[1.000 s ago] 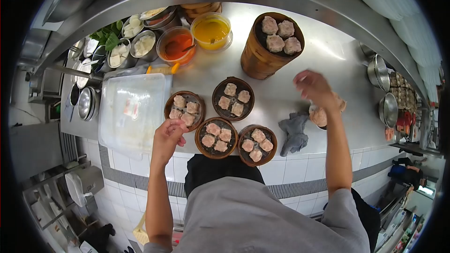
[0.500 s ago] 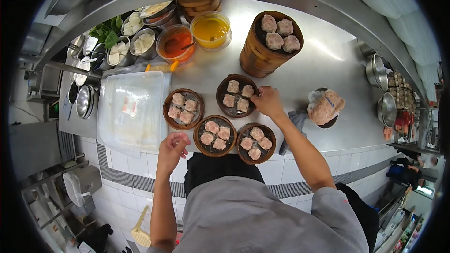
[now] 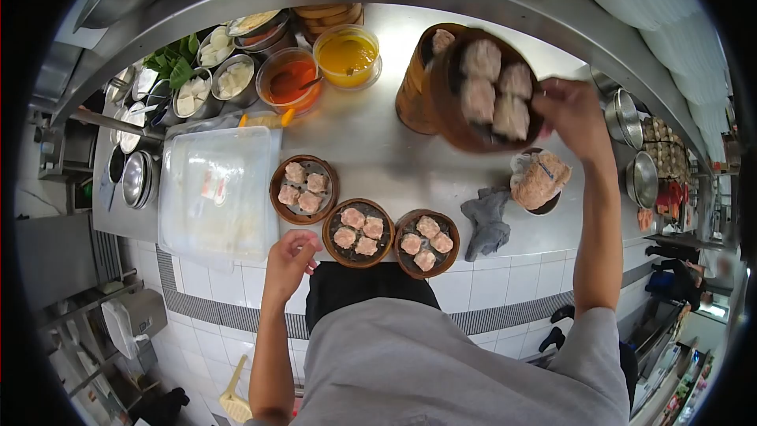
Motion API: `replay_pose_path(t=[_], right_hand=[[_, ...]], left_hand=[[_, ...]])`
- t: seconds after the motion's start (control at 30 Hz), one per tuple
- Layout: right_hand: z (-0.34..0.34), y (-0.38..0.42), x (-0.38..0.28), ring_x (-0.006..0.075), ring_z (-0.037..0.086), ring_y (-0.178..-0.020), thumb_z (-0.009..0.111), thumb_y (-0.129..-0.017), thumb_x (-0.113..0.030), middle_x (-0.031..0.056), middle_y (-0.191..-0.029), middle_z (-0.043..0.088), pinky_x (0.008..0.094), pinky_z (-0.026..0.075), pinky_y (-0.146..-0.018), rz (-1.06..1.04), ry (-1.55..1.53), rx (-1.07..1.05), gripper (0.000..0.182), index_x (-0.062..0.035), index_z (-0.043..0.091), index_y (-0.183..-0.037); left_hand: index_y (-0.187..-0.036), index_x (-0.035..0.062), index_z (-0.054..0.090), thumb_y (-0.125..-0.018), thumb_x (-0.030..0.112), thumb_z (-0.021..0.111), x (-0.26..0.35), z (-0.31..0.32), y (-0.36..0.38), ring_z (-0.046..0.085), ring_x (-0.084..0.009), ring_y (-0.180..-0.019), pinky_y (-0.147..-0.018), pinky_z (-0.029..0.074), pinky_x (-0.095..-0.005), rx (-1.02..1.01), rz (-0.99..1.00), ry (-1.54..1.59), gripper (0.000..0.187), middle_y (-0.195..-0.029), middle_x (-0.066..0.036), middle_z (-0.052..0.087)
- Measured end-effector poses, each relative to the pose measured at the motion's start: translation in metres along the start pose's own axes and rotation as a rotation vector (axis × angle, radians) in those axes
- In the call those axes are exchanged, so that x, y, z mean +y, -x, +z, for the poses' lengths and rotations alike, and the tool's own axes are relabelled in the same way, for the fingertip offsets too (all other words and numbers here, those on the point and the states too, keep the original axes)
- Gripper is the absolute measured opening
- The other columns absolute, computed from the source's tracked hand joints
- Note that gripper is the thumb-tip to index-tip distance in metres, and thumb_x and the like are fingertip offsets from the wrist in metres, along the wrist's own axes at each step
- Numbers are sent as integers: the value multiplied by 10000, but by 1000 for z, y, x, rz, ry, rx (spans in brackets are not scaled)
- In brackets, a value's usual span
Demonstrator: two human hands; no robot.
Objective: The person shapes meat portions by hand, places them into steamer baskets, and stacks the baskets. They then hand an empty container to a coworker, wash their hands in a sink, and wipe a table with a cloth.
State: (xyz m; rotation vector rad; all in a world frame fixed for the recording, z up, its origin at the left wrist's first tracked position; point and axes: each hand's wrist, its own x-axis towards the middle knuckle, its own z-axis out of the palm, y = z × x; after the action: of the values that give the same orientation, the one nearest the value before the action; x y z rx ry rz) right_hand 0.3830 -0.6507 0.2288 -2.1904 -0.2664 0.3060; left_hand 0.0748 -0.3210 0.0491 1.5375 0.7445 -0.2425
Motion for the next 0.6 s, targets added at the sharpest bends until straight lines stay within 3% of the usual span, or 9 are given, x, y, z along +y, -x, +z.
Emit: replay_pose_path(t=[0.1, 0.23, 0.4, 0.47, 0.6], right_hand=[[-1, -39, 5, 130, 623, -525, 648, -827, -142, 86, -686, 678, 251, 483, -518, -26, 113, 126, 215, 49, 696, -915], [9, -75, 16, 117, 639, -540, 671, -860, -217, 75, -671, 676, 236, 533, -538, 41, 48, 84, 249, 28, 697, -897], [11, -77, 11, 122, 653, -564, 682, -865, -224, 78, -694, 680, 245, 562, -554, 27, 34, 38, 255, 26, 695, -911], [12, -80, 20, 122, 663, -580, 690, -864, -229, 86, -724, 688, 243, 565, -562, -27, -104, 101, 281, 43, 695, -933], [15, -78, 29, 123, 671, -591, 683, -877, -233, 86, -748, 693, 238, 555, -557, 4, -1, 161, 299, 42, 698, -995]], left_hand=[[-1115, -19, 620, -945, 139, 617, 11, 7, -3, 600, -94, -647, -552, 505, -235, -34, 30, 5, 232, -915, -84, 709], [-1116, -18, 619, -944, 128, 617, 26, 11, -4, 600, -91, -655, -556, 499, -231, -46, 54, 1, 225, -917, -78, 710], [-1111, -12, 617, -943, 124, 618, 32, 14, -16, 590, -86, -649, -559, 491, -230, -19, 76, 14, 216, -920, -69, 710], [-1112, -11, 617, -943, 126, 618, 35, 15, -21, 589, -85, -648, -560, 490, -229, -34, 77, 0, 217, -921, -68, 710], [-1115, -12, 618, -942, 135, 620, 43, 18, -25, 588, -82, -649, -561, 489, -229, -74, 90, -12, 227, -923, -66, 711]])
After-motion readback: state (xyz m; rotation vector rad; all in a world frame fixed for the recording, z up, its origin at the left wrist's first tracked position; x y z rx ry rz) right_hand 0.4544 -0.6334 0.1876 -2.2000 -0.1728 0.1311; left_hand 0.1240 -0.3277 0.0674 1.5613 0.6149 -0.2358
